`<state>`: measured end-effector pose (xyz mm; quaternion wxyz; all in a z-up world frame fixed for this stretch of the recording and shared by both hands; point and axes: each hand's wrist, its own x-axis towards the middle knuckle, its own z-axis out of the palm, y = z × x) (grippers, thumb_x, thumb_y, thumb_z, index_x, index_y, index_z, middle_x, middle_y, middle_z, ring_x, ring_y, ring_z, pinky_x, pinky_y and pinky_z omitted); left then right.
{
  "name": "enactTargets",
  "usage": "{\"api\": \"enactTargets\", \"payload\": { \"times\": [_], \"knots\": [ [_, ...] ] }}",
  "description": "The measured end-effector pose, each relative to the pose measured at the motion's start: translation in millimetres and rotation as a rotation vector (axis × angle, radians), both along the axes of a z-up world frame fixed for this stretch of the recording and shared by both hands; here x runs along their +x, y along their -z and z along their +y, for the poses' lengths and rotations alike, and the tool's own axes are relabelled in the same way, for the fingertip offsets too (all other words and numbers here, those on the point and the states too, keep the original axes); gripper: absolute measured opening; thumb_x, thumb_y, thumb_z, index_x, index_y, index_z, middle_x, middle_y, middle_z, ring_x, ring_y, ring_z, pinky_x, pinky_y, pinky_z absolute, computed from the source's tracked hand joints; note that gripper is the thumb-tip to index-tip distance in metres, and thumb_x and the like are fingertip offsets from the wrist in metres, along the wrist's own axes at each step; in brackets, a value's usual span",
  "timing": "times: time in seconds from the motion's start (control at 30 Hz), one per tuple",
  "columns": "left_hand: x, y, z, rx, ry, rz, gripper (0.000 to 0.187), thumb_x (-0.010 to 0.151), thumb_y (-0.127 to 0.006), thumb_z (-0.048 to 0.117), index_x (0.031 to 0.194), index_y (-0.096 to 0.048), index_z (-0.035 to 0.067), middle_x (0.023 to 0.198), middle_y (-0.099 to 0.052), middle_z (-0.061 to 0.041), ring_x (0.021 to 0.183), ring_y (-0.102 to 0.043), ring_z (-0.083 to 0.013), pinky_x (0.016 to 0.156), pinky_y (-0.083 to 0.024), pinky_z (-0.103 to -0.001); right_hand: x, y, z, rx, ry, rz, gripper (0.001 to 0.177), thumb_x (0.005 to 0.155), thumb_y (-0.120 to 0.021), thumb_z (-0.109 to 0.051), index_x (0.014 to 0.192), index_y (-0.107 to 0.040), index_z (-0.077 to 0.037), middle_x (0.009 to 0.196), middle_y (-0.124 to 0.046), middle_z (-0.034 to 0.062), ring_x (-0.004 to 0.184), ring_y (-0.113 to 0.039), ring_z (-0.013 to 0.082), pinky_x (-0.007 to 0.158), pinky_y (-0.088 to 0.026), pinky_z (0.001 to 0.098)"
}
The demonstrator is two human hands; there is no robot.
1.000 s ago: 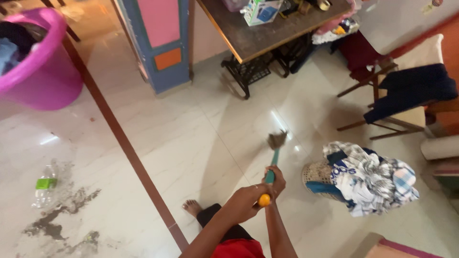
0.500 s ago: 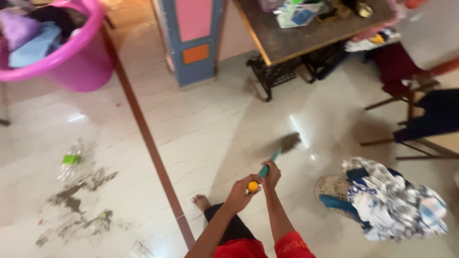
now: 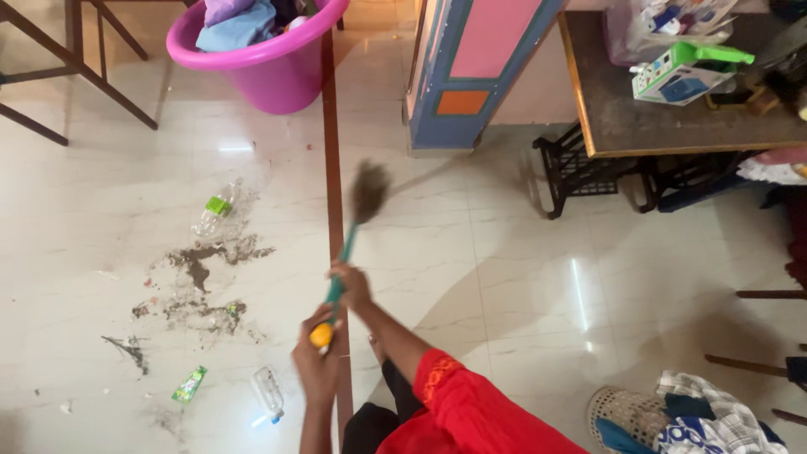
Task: The person sweeps debris, plastic bottles, and wrappers across the tiled floor of a room using a broom, moving the items into a central pile.
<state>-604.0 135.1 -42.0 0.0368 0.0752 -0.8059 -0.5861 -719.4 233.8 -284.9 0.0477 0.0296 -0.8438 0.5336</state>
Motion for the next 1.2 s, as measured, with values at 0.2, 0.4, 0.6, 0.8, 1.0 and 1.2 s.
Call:
{"api": "enactTargets", "payload": {
  "times": [0.2,0.4,0.6,0.8,1.0,1.2],
  "knots": [
    [20.9,-75.2,-4.8,-0.198,0.03,0.125,0.033,0.082,-0.071,-0.006,0.113,-0.066,0.002,0.126,-0.073,-0.015,0.124,-0.067,-0.0307,0.096,-0.055,-0.038,24.8,-47.7,-57.9,-0.205,-0.133,0.062,0.024,0.082,-0.062,-0.001,0.104,-0.07,-0.009,0.123,-0.072,0.011,0.11,-0.07,0.019,0.085,-0.058,0.0289],
    [43.7,-139.3,60.3,-0.086,0.337,0.226,0.041,0.071,-0.066,-0.018,0.106,-0.062,0.003,0.121,-0.073,-0.016,0.139,-0.054,-0.0356,0.1,-0.054,-0.043,48.1,-127.8,17.8,-0.569,-0.064,0.372,0.018,0.098,-0.056,-0.007,0.108,-0.067,0.004,0.119,-0.071,0.0165,0.088,-0.067,0.0136,0.078,-0.056,0.0278],
    [63.7,-152.6,115.1,0.085,0.627,0.178,0.041,0.069,-0.061,-0.023,0.101,-0.062,0.002,0.119,-0.074,-0.015,0.144,-0.051,-0.0365,0.093,-0.057,-0.041,80.2,-154.2,122.8,-0.434,0.299,0.481,0.02,0.089,-0.056,0.011,0.104,-0.063,0.001,0.123,-0.07,0.0187,0.097,-0.068,0.0164,0.078,-0.057,0.0281],
    [23.2,-129.3,173.4,0.229,0.906,0.213,0.041,0.078,-0.061,-0.02,0.114,-0.056,0.0,0.122,-0.069,-0.018,0.135,-0.055,-0.0397,0.103,-0.05,-0.045,100.1,-129.3,243.2,-0.068,0.639,0.392,0.022,0.087,-0.056,0.01,0.102,-0.069,-0.001,0.116,-0.075,0.0148,0.087,-0.07,0.0135,0.078,-0.057,0.0249],
    [-47.7,-81.1,270.7,0.186,1.01,0.015,0.04,0.086,-0.065,-0.009,0.122,-0.055,0.005,0.113,-0.07,-0.019,0.112,-0.066,-0.0387,0.093,-0.052,-0.043,79.7,-76.2,343.1,-0.108,0.788,0.595,0.021,0.092,-0.074,-0.006,0.11,-0.07,0.004,0.108,-0.073,0.0108,0.095,-0.069,0.0155,0.082,-0.056,0.0255],
    [-97.9,-44.5,354.1,0.14,1.011,-0.097,0.032,0.091,-0.071,0.001,0.118,-0.058,0.009,0.115,-0.071,-0.016,0.11,-0.066,-0.0379,0.09,-0.052,-0.043,45.4,-67.0,421.5,-0.314,0.899,0.322,0.032,0.087,-0.071,-0.006,0.117,-0.069,0.005,0.092,-0.071,0.008,0.067,-0.056,0.0108,0.064,-0.049,0.0242]
  ]
}}
